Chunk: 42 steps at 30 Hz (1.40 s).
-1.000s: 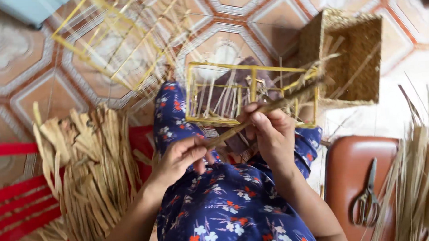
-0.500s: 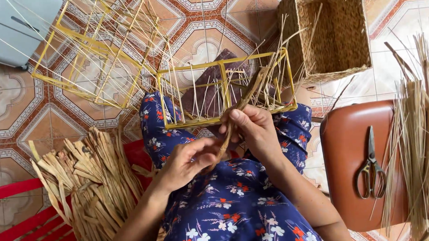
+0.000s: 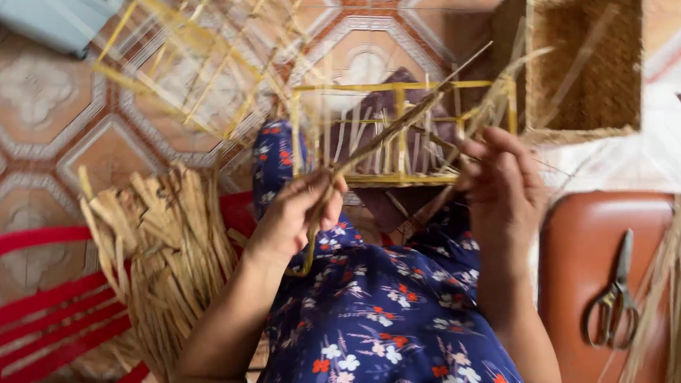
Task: Manually weaving a basket using dried plant fibers and a wire frame.
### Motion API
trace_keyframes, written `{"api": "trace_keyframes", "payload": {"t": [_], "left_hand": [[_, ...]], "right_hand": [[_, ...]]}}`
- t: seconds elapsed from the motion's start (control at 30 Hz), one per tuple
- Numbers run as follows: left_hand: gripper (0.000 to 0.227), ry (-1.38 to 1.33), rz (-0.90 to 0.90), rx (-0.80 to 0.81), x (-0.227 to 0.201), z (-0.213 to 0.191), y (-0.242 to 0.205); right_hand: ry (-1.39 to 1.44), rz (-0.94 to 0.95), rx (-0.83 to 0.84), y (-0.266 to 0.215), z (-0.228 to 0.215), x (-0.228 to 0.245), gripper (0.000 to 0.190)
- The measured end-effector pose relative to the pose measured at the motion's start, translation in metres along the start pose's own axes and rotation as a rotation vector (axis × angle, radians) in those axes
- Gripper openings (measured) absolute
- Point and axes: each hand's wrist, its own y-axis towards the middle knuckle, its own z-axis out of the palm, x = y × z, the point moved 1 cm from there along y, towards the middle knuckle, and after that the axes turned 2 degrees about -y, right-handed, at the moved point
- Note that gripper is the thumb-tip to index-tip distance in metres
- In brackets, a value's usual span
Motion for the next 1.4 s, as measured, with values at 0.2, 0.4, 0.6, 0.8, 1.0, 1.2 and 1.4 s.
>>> {"api": "trace_keyframes", "payload": {"t": [0.2, 0.4, 0.6, 0.8, 1.0, 1.2, 1.4], "left_hand": [[0.021, -0.536, 0.272, 0.098, -0.028, -0.034, -0.023], [0.014, -0.549, 0.536, 0.006, -0.063, -0.071, -0.061], [0.014, -0.379, 0.723, -0.384, -0.098, -0.119, -0.137], [0.017, 0.370, 0.945, -1.072, -0.150, -0.134, -0.290], [0.026, 0.921, 0.612, -1.469, -0.150, -0.145, -0.337], [0.013, 1.501, -0.055, -1.841, -0.066, -0.260, -0.295], [0.020, 1.878, 0.080, -1.662, 0.021, -0.245, -0.196]], "right_hand": [[-0.086, -0.024, 0.045, -0.006, -0.046, -0.015, 0.015], [-0.099, 0.035, 0.047, -0.006, -0.056, -0.027, 0.014], [-0.280, 0.034, 0.058, -0.002, -0.064, -0.028, 0.014], [-0.269, 0.045, 0.066, -0.001, -0.083, -0.034, 0.013], [-0.295, 0.056, 0.051, -0.001, -0.084, -0.039, 0.010], [-0.324, 0.044, 0.056, -0.005, -0.086, -0.036, 0.011], [-0.328, 0.050, 0.043, -0.004, -0.071, -0.035, 0.011]]}}
